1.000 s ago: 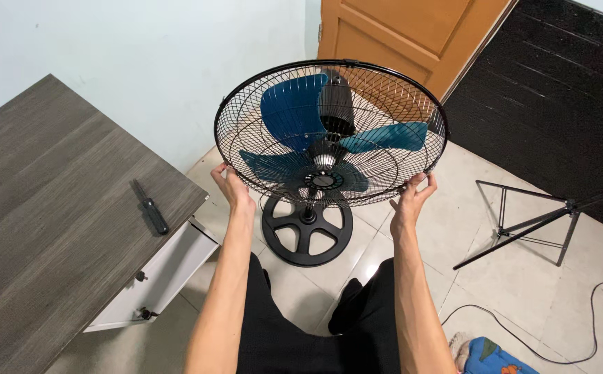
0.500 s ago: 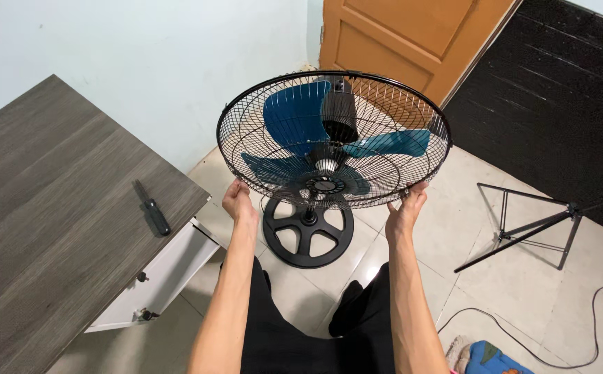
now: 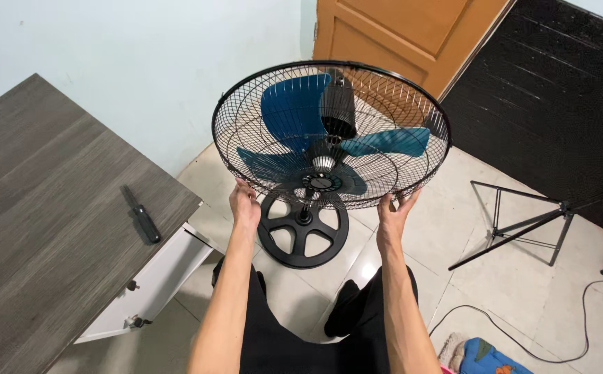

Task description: The person attaches the front grille to a black pedestal fan, aligning it over the blades and securing it at the base, then moves to a white desk fan on the table and uses a screwdriver to loosen and work on its grille fasteners.

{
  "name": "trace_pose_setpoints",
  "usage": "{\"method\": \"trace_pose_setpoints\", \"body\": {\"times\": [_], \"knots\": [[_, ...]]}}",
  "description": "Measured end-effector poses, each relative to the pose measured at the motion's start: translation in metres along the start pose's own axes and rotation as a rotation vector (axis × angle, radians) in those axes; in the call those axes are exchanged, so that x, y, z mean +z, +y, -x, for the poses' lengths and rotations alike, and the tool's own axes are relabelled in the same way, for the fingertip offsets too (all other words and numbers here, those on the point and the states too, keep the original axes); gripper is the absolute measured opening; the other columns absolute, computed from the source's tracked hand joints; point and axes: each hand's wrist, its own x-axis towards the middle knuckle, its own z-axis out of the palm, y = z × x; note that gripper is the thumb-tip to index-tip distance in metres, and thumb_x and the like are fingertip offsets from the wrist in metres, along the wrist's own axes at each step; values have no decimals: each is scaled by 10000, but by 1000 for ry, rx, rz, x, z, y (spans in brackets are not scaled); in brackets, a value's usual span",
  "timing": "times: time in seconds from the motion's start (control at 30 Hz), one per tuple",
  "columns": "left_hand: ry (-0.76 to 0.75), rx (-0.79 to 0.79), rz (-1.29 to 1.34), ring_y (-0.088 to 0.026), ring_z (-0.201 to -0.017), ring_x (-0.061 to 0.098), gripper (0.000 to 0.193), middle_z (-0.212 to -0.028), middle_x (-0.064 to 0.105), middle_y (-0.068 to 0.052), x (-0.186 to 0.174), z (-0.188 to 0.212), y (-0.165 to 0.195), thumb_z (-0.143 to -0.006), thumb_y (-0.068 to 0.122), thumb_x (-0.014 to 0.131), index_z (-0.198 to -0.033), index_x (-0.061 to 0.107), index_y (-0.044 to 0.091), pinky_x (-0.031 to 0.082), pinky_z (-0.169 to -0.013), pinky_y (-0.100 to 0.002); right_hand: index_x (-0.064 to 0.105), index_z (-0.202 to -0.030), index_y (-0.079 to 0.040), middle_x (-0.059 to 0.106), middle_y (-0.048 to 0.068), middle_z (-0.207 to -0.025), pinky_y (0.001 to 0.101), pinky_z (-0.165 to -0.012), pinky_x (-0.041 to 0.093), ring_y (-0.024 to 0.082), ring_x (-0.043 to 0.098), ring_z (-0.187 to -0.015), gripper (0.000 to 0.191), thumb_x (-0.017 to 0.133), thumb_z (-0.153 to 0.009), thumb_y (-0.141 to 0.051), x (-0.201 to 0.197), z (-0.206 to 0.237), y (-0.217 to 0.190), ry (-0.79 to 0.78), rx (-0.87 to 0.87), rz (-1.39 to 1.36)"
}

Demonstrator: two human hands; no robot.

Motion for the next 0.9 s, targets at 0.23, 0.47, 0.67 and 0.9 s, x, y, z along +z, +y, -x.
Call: {"method": "trace_pose_setpoints", "body": {"times": [0.23,0.47,0.67,0.9], "knots": [[146,-185,-271,-69,-1201,427,430,-1389,532,111,7,-22,-9,-972,478,576,-1346,450,305,280,-948,-377,198,-1585,-184,273,76,-1575,503,-1079,464,271,459,-1370,907,745,-929,-491,15,-36,21,116,-9,-82],[-101,-186,-144,-120,-1207,453,596,-1383,543,83,14,-50,-18,-974,651,606,-1435,514,284,268,-977,-386,190,-1434,-271,374,59,-1486,587,-1071,370,241,449,-1315,857,661,-839,-669,36,-65,26,0,149,-282],[-7,-218,-247,-115,-1162,495,607,-1285,567,62,20,-49,-20,-862,715,568,-1285,477,289,313,-928,-421,179,-1413,-263,375,61,-1447,571,-1028,403,233,457,-1216,885,676,-828,-704,35,-74,27,42,145,-258],[32,-193,-284,-95,-989,490,571,-1071,552,65,8,-23,-17,-881,714,593,-1213,490,261,311,-862,-394,138,-1407,-284,339,61,-1457,586,-992,448,240,469,-1208,937,694,-783,-706,13,-52,21,58,186,-253]]}}
